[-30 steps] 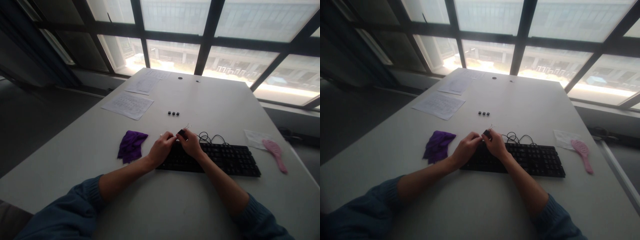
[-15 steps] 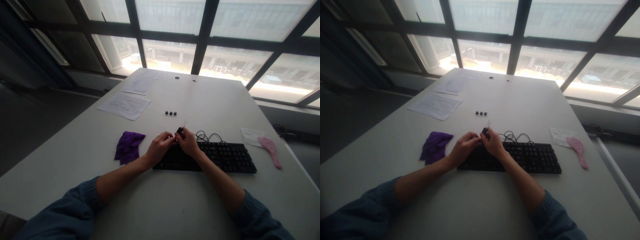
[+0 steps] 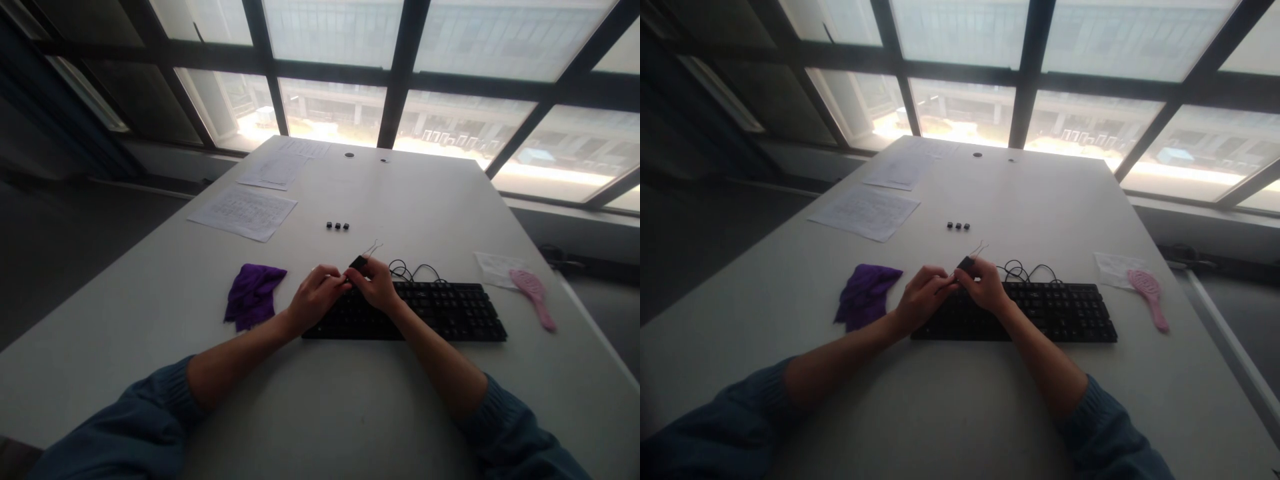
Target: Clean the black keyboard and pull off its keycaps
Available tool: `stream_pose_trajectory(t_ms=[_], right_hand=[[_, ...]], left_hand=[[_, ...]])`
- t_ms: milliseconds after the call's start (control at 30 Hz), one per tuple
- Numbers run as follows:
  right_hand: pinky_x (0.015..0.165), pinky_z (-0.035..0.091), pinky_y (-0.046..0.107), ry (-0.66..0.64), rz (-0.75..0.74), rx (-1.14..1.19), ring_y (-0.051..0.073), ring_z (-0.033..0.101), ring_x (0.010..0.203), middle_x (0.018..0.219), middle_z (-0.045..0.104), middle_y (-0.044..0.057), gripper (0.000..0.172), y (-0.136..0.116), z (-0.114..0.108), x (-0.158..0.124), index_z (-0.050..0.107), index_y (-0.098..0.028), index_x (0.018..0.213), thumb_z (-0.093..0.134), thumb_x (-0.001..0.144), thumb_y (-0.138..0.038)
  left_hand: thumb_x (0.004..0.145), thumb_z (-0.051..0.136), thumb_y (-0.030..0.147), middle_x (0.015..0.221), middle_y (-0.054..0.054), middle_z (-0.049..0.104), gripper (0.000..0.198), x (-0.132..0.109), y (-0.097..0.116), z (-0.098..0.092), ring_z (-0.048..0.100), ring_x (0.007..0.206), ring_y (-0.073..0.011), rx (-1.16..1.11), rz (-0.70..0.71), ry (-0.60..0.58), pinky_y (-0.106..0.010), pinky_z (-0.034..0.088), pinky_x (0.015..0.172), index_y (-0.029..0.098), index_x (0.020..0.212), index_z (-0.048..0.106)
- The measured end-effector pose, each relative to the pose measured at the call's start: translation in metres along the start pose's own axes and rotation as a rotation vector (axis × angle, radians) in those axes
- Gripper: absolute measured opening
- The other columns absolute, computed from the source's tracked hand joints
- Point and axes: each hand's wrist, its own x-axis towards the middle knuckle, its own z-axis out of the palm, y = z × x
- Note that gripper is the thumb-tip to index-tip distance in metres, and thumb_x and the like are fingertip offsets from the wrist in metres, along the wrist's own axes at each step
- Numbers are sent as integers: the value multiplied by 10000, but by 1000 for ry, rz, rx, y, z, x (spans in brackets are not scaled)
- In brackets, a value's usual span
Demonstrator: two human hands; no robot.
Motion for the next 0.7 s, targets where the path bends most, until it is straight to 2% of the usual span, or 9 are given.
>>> stream_pose_trajectory(t_ms=[167, 300, 433, 567, 700], right_hand=[[569, 499, 244, -34, 7, 10, 145, 643, 593, 677, 697, 21, 227, -2, -3, 0, 715, -175, 791, 695, 880, -383], [634, 532, 269, -79, -54, -51, 164, 664, 622, 664, 710, 27, 282, -3, -4, -2, 750, -185, 742, 696, 884, -423], [682, 549, 278, -108, -79, -42, 172, 683, 674, 743, 740, 40, 313, -6, -2, -3, 761, -194, 724, 687, 887, -451], [685, 531, 289, -36, -67, -117, 162, 660, 625, 651, 705, 22, 328, -8, -1, 0, 756, -199, 697, 647, 916, -417], [589, 486, 269, 78, 24, -126, 136, 598, 523, 597, 665, 10, 327, -6, -2, 3, 774, -183, 781, 610, 928, -426]], left_hand=[[899, 704, 183, 974, -30, 594, 148, 1, -2, -3, 633, 905, -152, -80, 66, 48, -296, 587, 801, 207, 1026, 633], [899, 703, 191, 969, -27, 597, 101, -1, -7, -1, 644, 917, -156, -116, 48, 67, -304, 594, 812, 206, 970, 634], [905, 700, 214, 987, -28, 606, 99, -2, -12, -1, 645, 926, -155, -103, 30, 87, -302, 590, 808, 214, 975, 629], [897, 716, 247, 978, -26, 621, 124, 1, -10, -4, 630, 915, -157, -61, -1, 73, -305, 575, 783, 234, 997, 645], [931, 673, 248, 1012, -44, 651, 129, 5, -6, -4, 653, 897, -153, -143, -111, 51, -309, 584, 773, 245, 1059, 676]])
